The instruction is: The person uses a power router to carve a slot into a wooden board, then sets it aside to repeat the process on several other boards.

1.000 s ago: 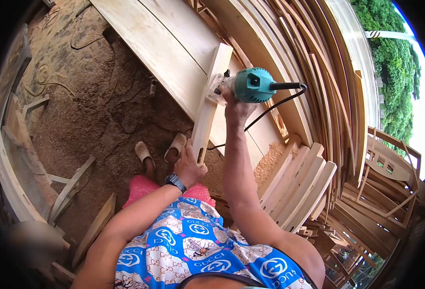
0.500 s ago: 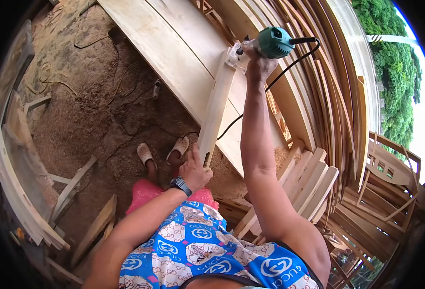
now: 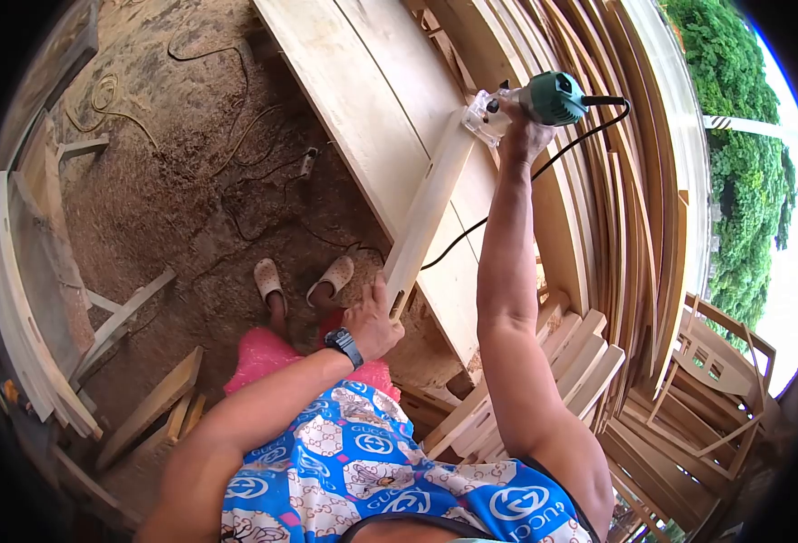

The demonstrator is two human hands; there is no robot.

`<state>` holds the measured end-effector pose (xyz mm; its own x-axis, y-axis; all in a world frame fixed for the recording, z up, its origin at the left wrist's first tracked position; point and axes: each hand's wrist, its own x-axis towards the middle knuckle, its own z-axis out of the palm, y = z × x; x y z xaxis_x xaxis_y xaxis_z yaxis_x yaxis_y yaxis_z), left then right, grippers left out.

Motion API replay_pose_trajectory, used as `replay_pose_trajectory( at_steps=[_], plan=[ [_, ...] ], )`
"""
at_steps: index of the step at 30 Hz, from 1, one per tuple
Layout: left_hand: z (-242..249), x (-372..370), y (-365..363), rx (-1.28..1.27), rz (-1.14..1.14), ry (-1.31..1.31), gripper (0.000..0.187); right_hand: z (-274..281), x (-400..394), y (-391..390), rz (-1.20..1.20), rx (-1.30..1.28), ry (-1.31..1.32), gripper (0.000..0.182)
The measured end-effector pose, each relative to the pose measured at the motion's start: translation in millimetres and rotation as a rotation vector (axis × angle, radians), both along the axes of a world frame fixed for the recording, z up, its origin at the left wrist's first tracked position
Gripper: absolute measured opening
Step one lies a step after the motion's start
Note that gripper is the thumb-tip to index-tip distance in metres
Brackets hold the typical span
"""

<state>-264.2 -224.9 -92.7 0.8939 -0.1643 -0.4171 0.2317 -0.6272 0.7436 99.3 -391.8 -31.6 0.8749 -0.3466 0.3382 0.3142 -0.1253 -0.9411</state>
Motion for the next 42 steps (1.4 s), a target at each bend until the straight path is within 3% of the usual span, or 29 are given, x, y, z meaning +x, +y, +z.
replay_pose_trajectory(
  at_steps=[6, 8, 30, 35, 42],
  plan=[
    [3, 2, 3, 0.012, -0.016, 0.008, 0.101, 2, 4, 4, 0.032, 0.026, -0.010, 0.036],
    [2, 1, 1, 0.017, -0.016, -0.001, 0.101, -4, 8, 0, 0.076, 0.001, 0.055, 0.054],
    [7, 4, 9, 0.004, -0.001, -0.016, 0.097, 3, 18, 34, 0.159, -0.052, 0.054, 0.048],
    [9, 4, 11, 0.003, 0.015, -0.024, 0.096, 4, 19, 41, 0.192, 0.057, 0.037, 0.040],
    [8, 3, 13, -0.001, 0.025, -0.021, 0.097, 5, 21, 41, 0.263, 0.037, 0.081, 0.048]
  ],
)
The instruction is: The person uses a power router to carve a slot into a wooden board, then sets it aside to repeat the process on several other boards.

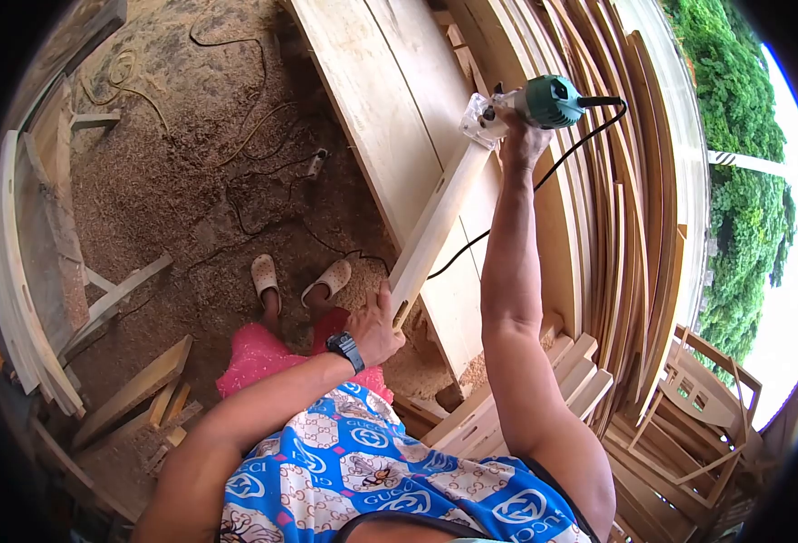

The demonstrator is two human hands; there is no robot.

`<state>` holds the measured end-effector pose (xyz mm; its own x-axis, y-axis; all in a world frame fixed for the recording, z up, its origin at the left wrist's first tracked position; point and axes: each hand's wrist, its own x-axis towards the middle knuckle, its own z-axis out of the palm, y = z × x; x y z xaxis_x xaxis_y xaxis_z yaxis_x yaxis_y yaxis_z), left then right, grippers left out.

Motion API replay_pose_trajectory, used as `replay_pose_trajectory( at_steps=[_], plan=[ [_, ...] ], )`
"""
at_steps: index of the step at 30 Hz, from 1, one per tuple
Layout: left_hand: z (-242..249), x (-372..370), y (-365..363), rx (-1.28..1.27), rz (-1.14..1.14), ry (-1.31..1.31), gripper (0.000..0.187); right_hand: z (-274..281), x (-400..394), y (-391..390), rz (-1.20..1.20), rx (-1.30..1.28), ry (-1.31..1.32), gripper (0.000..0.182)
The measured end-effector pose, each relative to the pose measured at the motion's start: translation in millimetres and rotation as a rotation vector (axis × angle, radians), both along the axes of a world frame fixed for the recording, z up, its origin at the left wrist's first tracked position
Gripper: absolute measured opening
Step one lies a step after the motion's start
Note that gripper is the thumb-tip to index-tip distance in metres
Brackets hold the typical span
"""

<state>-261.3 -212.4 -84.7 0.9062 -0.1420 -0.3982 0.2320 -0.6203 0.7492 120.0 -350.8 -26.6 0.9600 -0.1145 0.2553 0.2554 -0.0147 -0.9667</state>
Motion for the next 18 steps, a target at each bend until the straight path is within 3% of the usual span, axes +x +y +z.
replay_pose_trajectory(
  at_steps=[8, 15, 18],
  plan=[
    [4, 1, 4, -0.026, 0.023, 0.013, 0.097, -5, 5, -1, 0.027, -0.027, 0.005, 0.057],
    [4, -1, 4, -0.020, 0.007, 0.024, 0.099, -7, 9, -2, 0.040, -0.022, -0.043, 0.049],
    [0, -2, 2, -0.011, 0.014, 0.020, 0.099, -7, 9, -3, 0.060, -0.066, -0.020, 0.061]
  ],
)
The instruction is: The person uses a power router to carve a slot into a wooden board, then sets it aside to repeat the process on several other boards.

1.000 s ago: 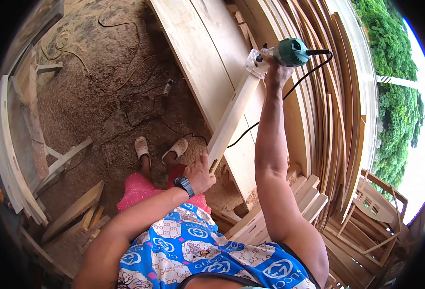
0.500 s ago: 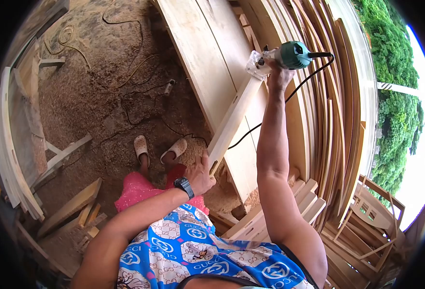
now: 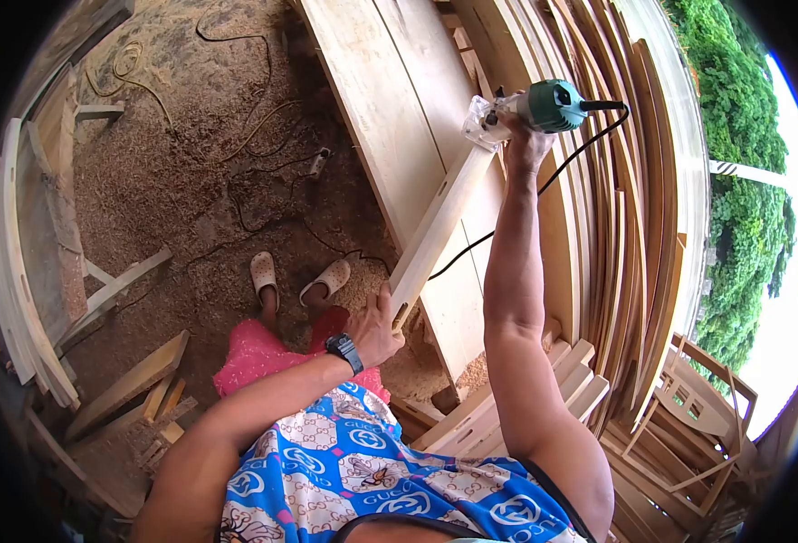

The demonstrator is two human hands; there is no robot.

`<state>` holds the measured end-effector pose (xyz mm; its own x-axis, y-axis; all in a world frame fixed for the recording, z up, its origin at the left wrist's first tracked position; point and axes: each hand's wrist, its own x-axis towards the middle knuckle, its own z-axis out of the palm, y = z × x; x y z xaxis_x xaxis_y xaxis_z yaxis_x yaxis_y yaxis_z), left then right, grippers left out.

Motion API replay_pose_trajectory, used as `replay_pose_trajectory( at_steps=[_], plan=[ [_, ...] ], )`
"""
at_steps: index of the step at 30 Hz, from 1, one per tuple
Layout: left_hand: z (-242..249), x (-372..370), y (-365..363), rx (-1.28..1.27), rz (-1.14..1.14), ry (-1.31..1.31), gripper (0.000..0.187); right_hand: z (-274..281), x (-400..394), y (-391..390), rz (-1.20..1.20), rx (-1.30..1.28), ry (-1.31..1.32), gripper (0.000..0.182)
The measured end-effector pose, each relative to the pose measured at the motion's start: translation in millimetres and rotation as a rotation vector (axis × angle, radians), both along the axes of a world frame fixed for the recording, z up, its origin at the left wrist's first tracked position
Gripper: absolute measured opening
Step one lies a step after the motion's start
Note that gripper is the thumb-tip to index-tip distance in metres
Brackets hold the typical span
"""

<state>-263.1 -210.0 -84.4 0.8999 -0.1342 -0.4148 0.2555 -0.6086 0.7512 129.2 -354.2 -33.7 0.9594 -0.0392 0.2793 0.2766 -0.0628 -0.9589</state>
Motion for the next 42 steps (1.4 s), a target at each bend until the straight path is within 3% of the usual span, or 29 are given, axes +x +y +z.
replay_pose_trajectory(
  at_steps=[8, 17, 30, 32, 38, 42],
  plan=[
    [1, 0, -1, -0.022, 0.025, -0.001, 0.093, 2, -2, 4, 0.032, 0.026, 0.011, 0.054],
    [0, -1, -3, -0.019, 0.104, -0.104, 0.090, 11, -15, 13, 0.004, 0.032, 0.027, 0.058],
    [-3, -2, -5, -0.014, 0.106, -0.120, 0.087, 18, -72, 21, -0.039, -0.168, 0.021, 0.058],
    [-1, -2, -5, -0.033, 0.107, -0.117, 0.087, 21, -85, 24, -0.066, -0.181, -0.006, 0.049],
    [-2, -1, -8, -0.031, 0.098, -0.124, 0.089, 17, -123, 19, -0.049, -0.267, 0.077, 0.059],
    [1, 1, -9, -0.045, 0.109, -0.076, 0.088, 6, -149, 19, -0.076, -0.220, -0.037, 0.059]
  ],
)
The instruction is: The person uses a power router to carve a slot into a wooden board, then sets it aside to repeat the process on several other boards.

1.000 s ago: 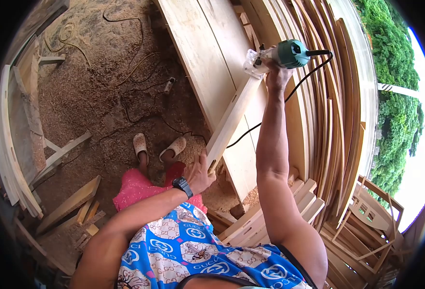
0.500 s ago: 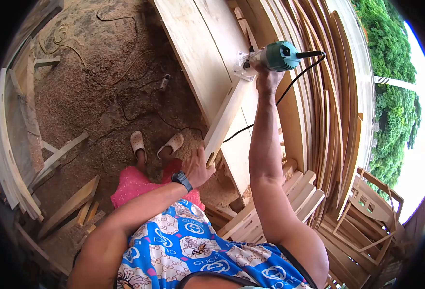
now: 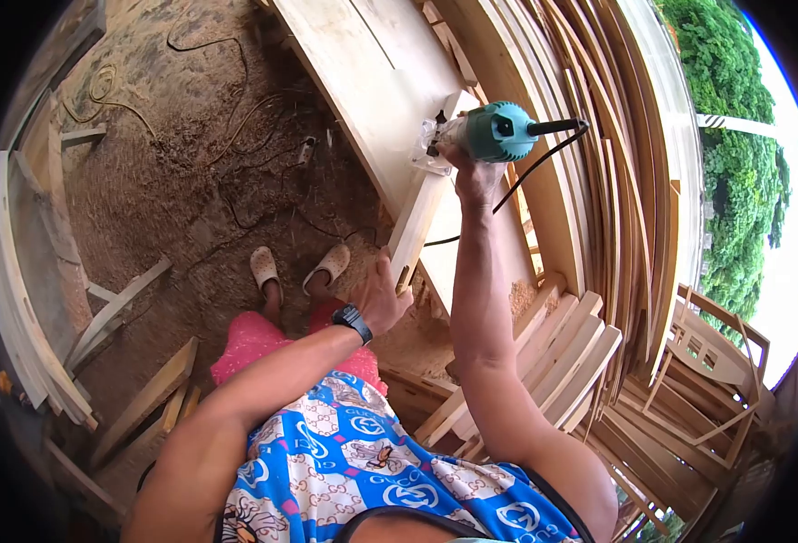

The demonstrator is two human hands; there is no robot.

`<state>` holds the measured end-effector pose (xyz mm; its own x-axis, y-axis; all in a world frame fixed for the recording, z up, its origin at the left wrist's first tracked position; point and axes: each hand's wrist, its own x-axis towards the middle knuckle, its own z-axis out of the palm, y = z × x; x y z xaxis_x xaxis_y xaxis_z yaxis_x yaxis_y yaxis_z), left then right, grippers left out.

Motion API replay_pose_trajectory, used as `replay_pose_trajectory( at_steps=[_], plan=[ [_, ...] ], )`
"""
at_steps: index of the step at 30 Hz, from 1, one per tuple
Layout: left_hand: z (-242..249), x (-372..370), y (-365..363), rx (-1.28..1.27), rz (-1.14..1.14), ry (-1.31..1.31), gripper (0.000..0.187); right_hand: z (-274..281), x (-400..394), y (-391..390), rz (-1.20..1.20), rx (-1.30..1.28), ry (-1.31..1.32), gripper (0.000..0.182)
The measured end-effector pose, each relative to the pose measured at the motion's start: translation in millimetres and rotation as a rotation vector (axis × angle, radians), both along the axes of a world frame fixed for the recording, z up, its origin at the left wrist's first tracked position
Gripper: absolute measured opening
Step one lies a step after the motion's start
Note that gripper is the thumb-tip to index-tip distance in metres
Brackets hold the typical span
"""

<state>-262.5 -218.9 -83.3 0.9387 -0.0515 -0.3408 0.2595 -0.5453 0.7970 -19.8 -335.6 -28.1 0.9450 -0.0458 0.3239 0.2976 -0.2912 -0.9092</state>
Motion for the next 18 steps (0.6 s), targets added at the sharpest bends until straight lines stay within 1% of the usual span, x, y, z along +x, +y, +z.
replay_pose_trajectory(
  at_steps=[2, 4, 6, 7, 8, 10, 11, 13, 14, 15, 16, 17, 18],
  plan=[
    [-2, -1, -3, 0.002, 0.008, -0.015, 0.089, 7, -20, 0, 0.035, -0.121, 0.112, 0.058],
    [-3, -1, -3, -0.009, 0.010, 0.031, 0.089, 6, -36, 1, 0.026, -0.165, 0.073, 0.055],
    [-4, -1, -2, 0.000, -0.014, 0.015, 0.089, 7, -53, 1, 0.025, -0.272, 0.025, 0.051],
    [-5, -1, -1, 0.007, -0.030, -0.001, 0.089, 3, -60, 1, 0.022, -0.212, 0.025, 0.048],
    [-6, -1, -1, 0.010, -0.036, -0.003, 0.089, 0, -68, 0, 0.016, -0.209, 0.024, 0.048],
    [-1, 1, 3, -0.021, -0.051, 0.025, 0.096, 5, -84, 5, 0.035, -0.225, 0.034, 0.048],
    [0, 2, 4, -0.018, -0.058, 0.023, 0.096, 6, -94, 8, 0.010, -0.123, 0.067, 0.049],
    [1, 2, 5, -0.027, -0.088, 0.077, 0.098, 10, -107, 13, -0.012, -0.081, 0.078, 0.050],
    [1, 2, 6, -0.026, -0.095, 0.074, 0.098, 10, -111, 14, -0.028, -0.041, 0.092, 0.051],
    [3, 2, 8, -0.011, -0.104, 0.044, 0.097, 10, -113, 13, -0.029, -0.102, 0.087, 0.051],
    [4, 4, 10, 0.004, -0.113, 0.012, 0.097, 10, -114, 13, -0.038, -0.101, 0.083, 0.051],
    [2, 8, 15, 0.006, -0.122, 0.010, 0.097, 8, -115, 14, -0.044, -0.016, 0.108, 0.052],
    [7, 22, 28, 0.035, -0.245, 0.107, 0.080, 7, -116, 16, -0.047, 0.068, 0.135, 0.052]
  ],
)
